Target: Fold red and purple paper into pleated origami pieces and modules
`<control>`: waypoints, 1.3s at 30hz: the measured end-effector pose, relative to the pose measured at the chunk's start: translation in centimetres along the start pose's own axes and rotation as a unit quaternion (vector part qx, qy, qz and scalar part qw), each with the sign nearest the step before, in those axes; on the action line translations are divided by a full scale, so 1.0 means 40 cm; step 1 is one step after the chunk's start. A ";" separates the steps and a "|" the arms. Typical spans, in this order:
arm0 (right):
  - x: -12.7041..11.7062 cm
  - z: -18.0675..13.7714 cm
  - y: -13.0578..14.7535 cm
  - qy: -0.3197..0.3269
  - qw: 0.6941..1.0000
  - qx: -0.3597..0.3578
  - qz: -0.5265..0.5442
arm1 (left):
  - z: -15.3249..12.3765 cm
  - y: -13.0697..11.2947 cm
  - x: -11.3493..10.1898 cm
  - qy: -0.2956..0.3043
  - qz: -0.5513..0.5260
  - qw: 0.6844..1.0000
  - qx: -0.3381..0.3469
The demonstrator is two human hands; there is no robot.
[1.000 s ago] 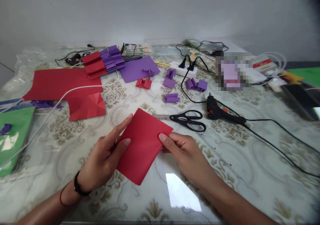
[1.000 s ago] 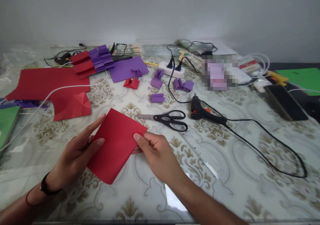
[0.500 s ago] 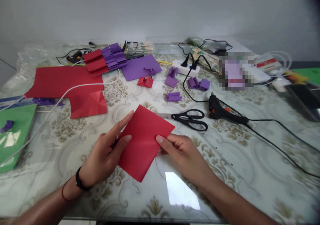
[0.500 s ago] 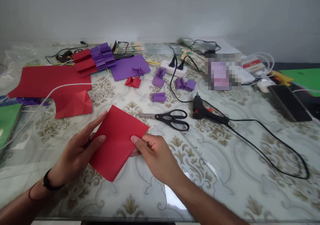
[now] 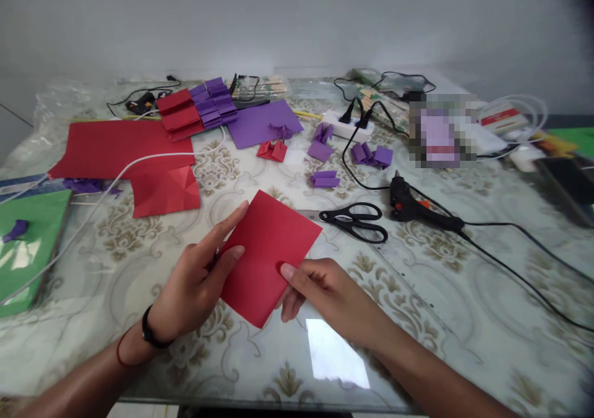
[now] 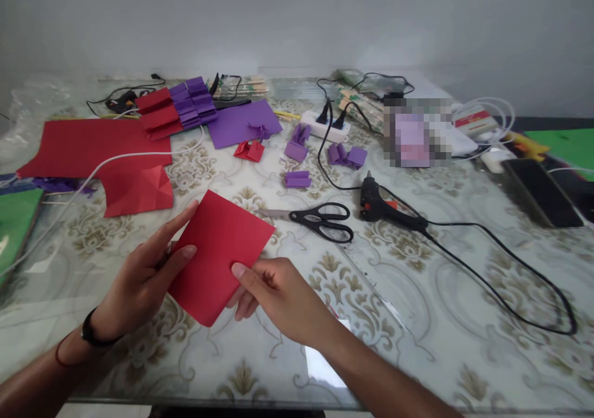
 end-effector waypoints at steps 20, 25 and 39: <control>0.027 -0.009 -0.009 0.039 0.999 0.010 -0.002 | 0.006 0.001 -0.005 -0.008 -0.018 1.000 -0.009; 0.037 -0.013 -0.019 0.053 0.998 0.027 -0.010 | 0.007 0.000 -0.008 -0.015 -0.006 1.000 0.001; 0.053 -0.015 -0.038 0.057 0.996 0.060 0.044 | 0.014 0.002 -0.004 -0.025 0.030 0.999 0.004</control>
Point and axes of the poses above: each hand's wrist, its own z-axis towards the middle knuckle, its own x-axis out of the palm, y = z × x, the point moved 6 cm from there along z, towards the middle knuckle, and after that the axes turned 10 degrees about -x, right-handed, at the moved point
